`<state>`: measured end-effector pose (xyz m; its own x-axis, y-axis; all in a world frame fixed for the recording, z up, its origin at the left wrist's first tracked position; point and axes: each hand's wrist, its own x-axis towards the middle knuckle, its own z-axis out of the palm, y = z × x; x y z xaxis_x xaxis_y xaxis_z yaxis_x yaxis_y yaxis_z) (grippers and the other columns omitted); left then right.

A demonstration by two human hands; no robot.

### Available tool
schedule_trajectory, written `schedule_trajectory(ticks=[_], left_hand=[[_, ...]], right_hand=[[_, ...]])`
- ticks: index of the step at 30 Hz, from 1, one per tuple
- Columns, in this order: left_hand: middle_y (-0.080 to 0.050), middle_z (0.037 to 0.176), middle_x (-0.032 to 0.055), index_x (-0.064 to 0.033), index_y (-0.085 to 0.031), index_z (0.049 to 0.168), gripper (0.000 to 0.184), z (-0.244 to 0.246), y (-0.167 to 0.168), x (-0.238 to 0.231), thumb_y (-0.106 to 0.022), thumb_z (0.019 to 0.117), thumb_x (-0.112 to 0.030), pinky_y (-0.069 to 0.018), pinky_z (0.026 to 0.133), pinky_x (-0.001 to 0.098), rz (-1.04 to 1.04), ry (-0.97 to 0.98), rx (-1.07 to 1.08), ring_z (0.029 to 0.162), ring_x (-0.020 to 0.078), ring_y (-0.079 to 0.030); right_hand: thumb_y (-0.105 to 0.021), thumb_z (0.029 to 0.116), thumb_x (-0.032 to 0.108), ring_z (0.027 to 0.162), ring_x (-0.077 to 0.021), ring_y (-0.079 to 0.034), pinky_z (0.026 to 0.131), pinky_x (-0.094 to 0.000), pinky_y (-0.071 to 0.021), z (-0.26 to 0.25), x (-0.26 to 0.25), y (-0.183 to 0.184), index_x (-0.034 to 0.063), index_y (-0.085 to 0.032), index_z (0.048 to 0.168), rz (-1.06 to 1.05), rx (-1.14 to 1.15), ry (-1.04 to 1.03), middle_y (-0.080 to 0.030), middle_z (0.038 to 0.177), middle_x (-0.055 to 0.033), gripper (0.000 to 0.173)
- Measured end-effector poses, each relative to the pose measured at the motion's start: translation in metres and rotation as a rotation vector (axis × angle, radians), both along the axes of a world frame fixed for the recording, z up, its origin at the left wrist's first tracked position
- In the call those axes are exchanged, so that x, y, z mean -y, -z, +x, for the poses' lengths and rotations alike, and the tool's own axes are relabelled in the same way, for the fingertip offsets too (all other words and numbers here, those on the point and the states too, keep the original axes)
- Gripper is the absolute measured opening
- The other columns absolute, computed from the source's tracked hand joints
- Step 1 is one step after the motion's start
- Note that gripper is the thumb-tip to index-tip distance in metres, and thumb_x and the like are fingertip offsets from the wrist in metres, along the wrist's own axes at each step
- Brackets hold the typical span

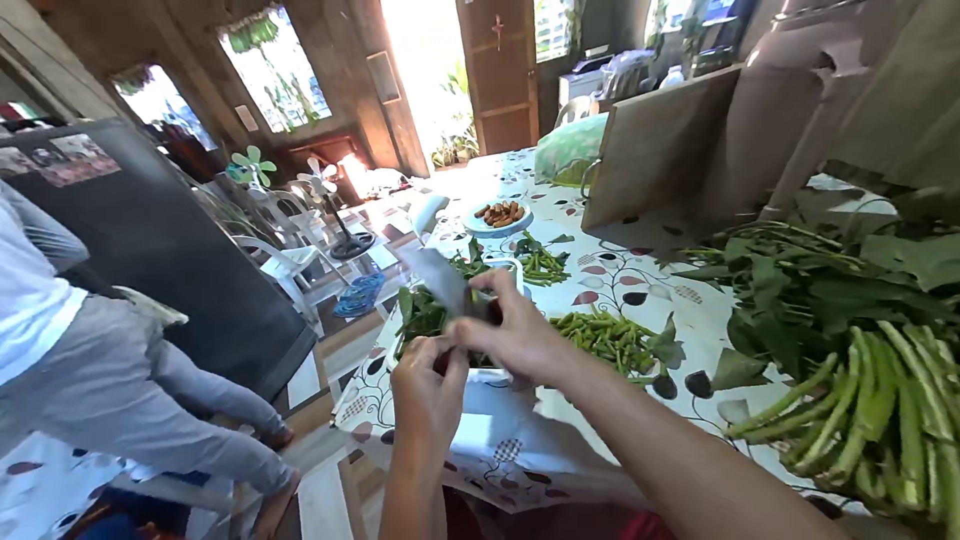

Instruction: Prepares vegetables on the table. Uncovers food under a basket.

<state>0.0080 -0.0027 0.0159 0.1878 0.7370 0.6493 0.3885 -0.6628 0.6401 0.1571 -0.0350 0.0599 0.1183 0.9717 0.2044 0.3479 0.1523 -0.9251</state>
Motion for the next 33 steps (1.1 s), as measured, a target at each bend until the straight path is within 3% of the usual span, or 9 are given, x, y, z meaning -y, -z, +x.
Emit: schedule_trajectory(ticks=[2, 4, 7, 12, 14, 17, 20, 29, 33], left_hand=[[-0.066, 0.085, 0.0032, 0.0020, -0.074, 0.099, 0.016, -0.009, -0.001, -0.006, -0.062, 0.0951, -0.008, -0.0488, 0.063, 0.0125, -0.089, 0.008, 0.067, 0.068, -0.0025, -0.058], [-0.065, 0.084, 0.0030, 0.0041, -0.070, 0.101, 0.015, -0.015, -0.001, -0.016, -0.059, 0.0952, -0.004, -0.0491, 0.060, 0.0154, -0.213, 0.045, 0.187, 0.064, 0.0002, -0.057], [-0.065, 0.080, 0.0045, 0.0064, -0.068, 0.103, 0.014, -0.019, -0.002, -0.029, -0.058, 0.0944, 0.002, -0.0518, 0.059, 0.0187, -0.351, 0.081, 0.338, 0.062, 0.0053, -0.060], [-0.064, 0.075, 0.0035, 0.0076, -0.064, 0.102, 0.009, -0.005, -0.002, -0.028, -0.057, 0.0962, 0.005, -0.0558, 0.057, 0.0193, -0.406, 0.137, 0.458, 0.059, 0.0059, -0.062], [-0.065, 0.076, 0.0024, 0.0048, -0.062, 0.100, 0.008, 0.001, 0.001, -0.023, -0.056, 0.0961, 0.006, -0.0563, 0.057, 0.0194, -0.414, 0.219, 0.477, 0.059, 0.0057, -0.063], [-0.066, 0.077, 0.0024, 0.0039, -0.062, 0.100, 0.008, 0.008, 0.005, -0.016, -0.054, 0.0971, 0.006, -0.0561, 0.055, 0.0196, -0.430, 0.304, 0.514, 0.058, 0.0057, -0.062], [-0.064, 0.072, -0.0004, -0.0006, -0.061, 0.095, 0.013, 0.012, 0.003, -0.012, -0.051, 0.0972, 0.007, -0.0544, 0.050, 0.0180, -0.474, 0.350, 0.558, 0.053, 0.0042, -0.060], [-0.061, 0.063, -0.0060, -0.0054, -0.060, 0.085, 0.016, 0.024, -0.008, 0.001, -0.056, 0.0903, 0.009, -0.0479, 0.042, 0.0146, -0.342, 0.254, 0.480, 0.045, -0.0006, -0.054], [-0.060, 0.066, -0.0108, -0.0086, -0.062, 0.090, 0.010, -0.001, -0.007, 0.009, -0.055, 0.0926, -0.001, -0.0488, 0.045, 0.0143, -0.165, 0.261, 0.371, 0.049, -0.0023, -0.055]], right_hand=[[-0.062, 0.0983, 0.045, 0.052, -0.0060, -0.044, 0.048, -0.0224, -0.0394, 0.010, -0.021, -0.010, 0.0145, -0.042, 0.139, -0.108, -0.248, -0.097, -0.050, 0.074, 0.0003, 0.055], [-0.053, 0.1018, 0.052, 0.044, -0.0026, -0.039, 0.039, -0.0165, -0.0345, 0.021, -0.030, -0.016, 0.0182, -0.047, 0.130, -0.209, -0.433, -0.214, -0.049, 0.070, 0.0023, 0.044], [-0.045, 0.1037, 0.054, 0.043, -0.0017, -0.044, 0.040, -0.0145, -0.0391, 0.030, -0.029, -0.012, 0.0162, -0.054, 0.106, -0.196, -0.504, -0.366, -0.053, 0.067, 0.0024, 0.039], [-0.047, 0.1006, 0.050, 0.046, 0.0029, -0.044, 0.043, -0.0109, -0.0399, 0.031, -0.012, 0.019, 0.0162, -0.053, 0.101, -0.153, -0.500, -0.577, -0.054, 0.070, 0.0073, 0.034], [-0.053, 0.0963, 0.048, 0.047, 0.0036, -0.043, 0.043, -0.0105, -0.0381, 0.024, -0.008, 0.027, 0.0162, -0.052, 0.108, -0.167, -0.484, -0.599, -0.052, 0.070, 0.0089, 0.034], [-0.059, 0.0914, 0.041, 0.048, 0.0025, -0.041, 0.044, -0.0124, -0.0368, 0.015, 0.000, 0.028, 0.0093, -0.043, 0.138, -0.129, -0.460, -0.543, -0.051, 0.074, 0.0077, 0.058], [-0.060, 0.0925, 0.034, 0.051, 0.0027, -0.041, 0.045, -0.0122, -0.0367, 0.015, 0.009, 0.024, 0.0065, -0.036, 0.147, -0.109, -0.459, -0.537, -0.052, 0.078, 0.0065, 0.065], [-0.071, 0.0909, 0.036, 0.063, -0.0028, -0.053, 0.057, -0.0197, -0.0448, 0.008, 0.020, 0.005, 0.0103, -0.046, 0.145, -0.153, -0.307, -0.240, -0.060, 0.085, -0.0006, 0.064], [-0.062, 0.0985, 0.040, 0.047, -0.0011, -0.038, 0.043, -0.0158, -0.0335, 0.024, -0.003, 0.009, 0.0136, -0.052, 0.132, -0.213, -0.377, -0.226, -0.046, 0.069, 0.0033, 0.044]])
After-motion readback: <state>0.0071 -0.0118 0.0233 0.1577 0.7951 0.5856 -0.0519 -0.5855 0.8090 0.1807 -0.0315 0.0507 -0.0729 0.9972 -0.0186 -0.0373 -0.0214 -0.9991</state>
